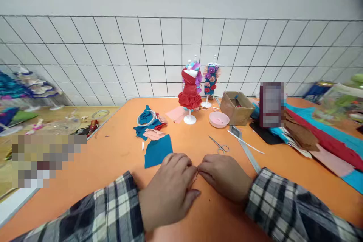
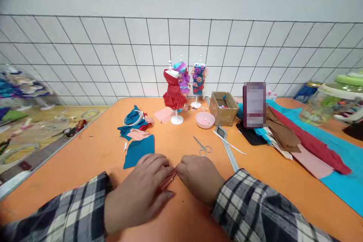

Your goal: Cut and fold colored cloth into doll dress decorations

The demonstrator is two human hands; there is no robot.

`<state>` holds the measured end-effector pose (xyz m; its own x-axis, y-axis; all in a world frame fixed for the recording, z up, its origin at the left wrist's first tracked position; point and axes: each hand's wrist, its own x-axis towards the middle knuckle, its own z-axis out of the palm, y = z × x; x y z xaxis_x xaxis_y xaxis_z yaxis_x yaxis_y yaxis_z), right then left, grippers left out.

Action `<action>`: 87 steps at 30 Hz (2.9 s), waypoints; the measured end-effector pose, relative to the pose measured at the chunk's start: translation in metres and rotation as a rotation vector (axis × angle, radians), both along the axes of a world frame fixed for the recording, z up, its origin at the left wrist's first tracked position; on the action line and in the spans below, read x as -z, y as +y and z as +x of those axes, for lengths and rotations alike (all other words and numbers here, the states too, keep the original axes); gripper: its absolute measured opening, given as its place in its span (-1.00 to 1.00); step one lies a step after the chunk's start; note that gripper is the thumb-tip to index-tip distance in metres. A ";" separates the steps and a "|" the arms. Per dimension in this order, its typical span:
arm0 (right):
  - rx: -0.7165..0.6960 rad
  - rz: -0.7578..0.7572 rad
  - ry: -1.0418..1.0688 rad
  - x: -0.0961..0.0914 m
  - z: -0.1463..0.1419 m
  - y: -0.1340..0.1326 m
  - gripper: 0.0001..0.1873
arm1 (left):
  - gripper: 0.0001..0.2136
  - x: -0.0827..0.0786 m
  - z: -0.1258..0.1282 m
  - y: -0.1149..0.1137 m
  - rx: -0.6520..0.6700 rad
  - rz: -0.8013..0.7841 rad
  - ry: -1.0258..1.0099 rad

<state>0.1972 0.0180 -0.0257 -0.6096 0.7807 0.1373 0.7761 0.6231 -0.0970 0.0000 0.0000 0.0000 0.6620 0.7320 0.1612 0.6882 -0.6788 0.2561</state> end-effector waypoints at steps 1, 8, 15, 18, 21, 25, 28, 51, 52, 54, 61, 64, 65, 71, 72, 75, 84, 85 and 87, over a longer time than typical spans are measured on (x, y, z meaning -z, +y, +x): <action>-0.012 -0.002 0.003 0.001 0.000 0.000 -0.77 | -0.81 0.003 0.000 0.001 -0.009 0.026 0.011; -0.048 0.013 0.004 0.004 -0.007 -0.001 -0.76 | -0.85 0.013 -0.003 0.012 0.001 0.090 0.064; -0.214 -0.047 0.100 0.002 -0.002 0.009 -0.75 | -0.89 0.010 -0.008 0.016 0.037 0.025 0.145; -0.291 -0.071 0.316 -0.009 -0.005 0.032 -0.78 | -0.93 0.010 -0.004 0.007 0.058 -0.020 0.125; -0.278 -0.012 0.410 -0.020 -0.031 0.063 -0.77 | -0.92 0.010 0.004 -0.003 0.076 -0.027 0.215; -0.274 0.091 0.324 -0.020 -0.088 0.097 -0.68 | -0.90 0.012 0.011 -0.006 0.130 -0.010 0.293; -0.223 0.131 0.281 -0.010 -0.117 0.106 -0.76 | -0.90 0.012 0.009 -0.002 0.135 -0.049 0.265; 0.216 0.233 0.236 -0.024 -0.016 0.078 -0.92 | -0.91 0.012 0.005 -0.007 0.166 0.109 0.295; 0.315 0.140 0.326 -0.027 -0.011 0.082 -0.92 | -0.92 0.010 0.005 -0.007 0.178 0.119 0.307; 0.405 -0.097 0.455 -0.026 -0.004 0.088 -0.92 | -0.94 0.008 0.005 -0.008 0.203 0.147 0.326; 0.158 -0.217 0.449 -0.009 0.005 0.095 -0.86 | -0.87 0.021 0.003 -0.005 0.304 0.231 0.255; 0.023 -0.201 0.407 -0.009 0.010 0.099 -0.79 | -0.89 0.021 0.000 -0.003 0.380 0.179 0.194; 0.032 -0.182 0.396 -0.008 0.011 0.100 -0.78 | -0.90 0.019 -0.002 -0.002 0.389 0.146 0.182; 0.001 -0.153 0.346 0.003 0.005 0.097 -0.77 | -0.96 0.005 -0.005 0.011 0.406 -0.131 0.012; 0.032 -0.101 0.310 0.004 0.004 0.096 -0.76 | -0.96 0.004 -0.005 0.012 0.409 -0.162 -0.001; 0.159 0.058 0.207 0.002 0.005 0.101 -0.73 | -0.92 0.002 -0.002 0.009 0.426 -0.211 0.005; 0.090 0.129 0.252 -0.008 -0.002 0.062 -0.79 | -0.93 0.003 -0.003 0.005 0.334 -0.221 -0.010; 0.041 0.051 0.204 -0.007 -0.006 0.053 -0.81 | -0.94 0.003 -0.004 0.006 0.337 -0.220 -0.009; 0.008 0.003 0.105 -0.004 -0.011 0.042 -0.82 | -0.93 0.004 -0.004 0.007 0.342 -0.218 -0.001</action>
<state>0.1867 0.0603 -0.0222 -0.5854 0.7851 0.2021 0.7669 0.6171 -0.1760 -0.0039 0.0067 -0.0041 0.8732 0.4865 0.0271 0.4317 -0.7982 0.4201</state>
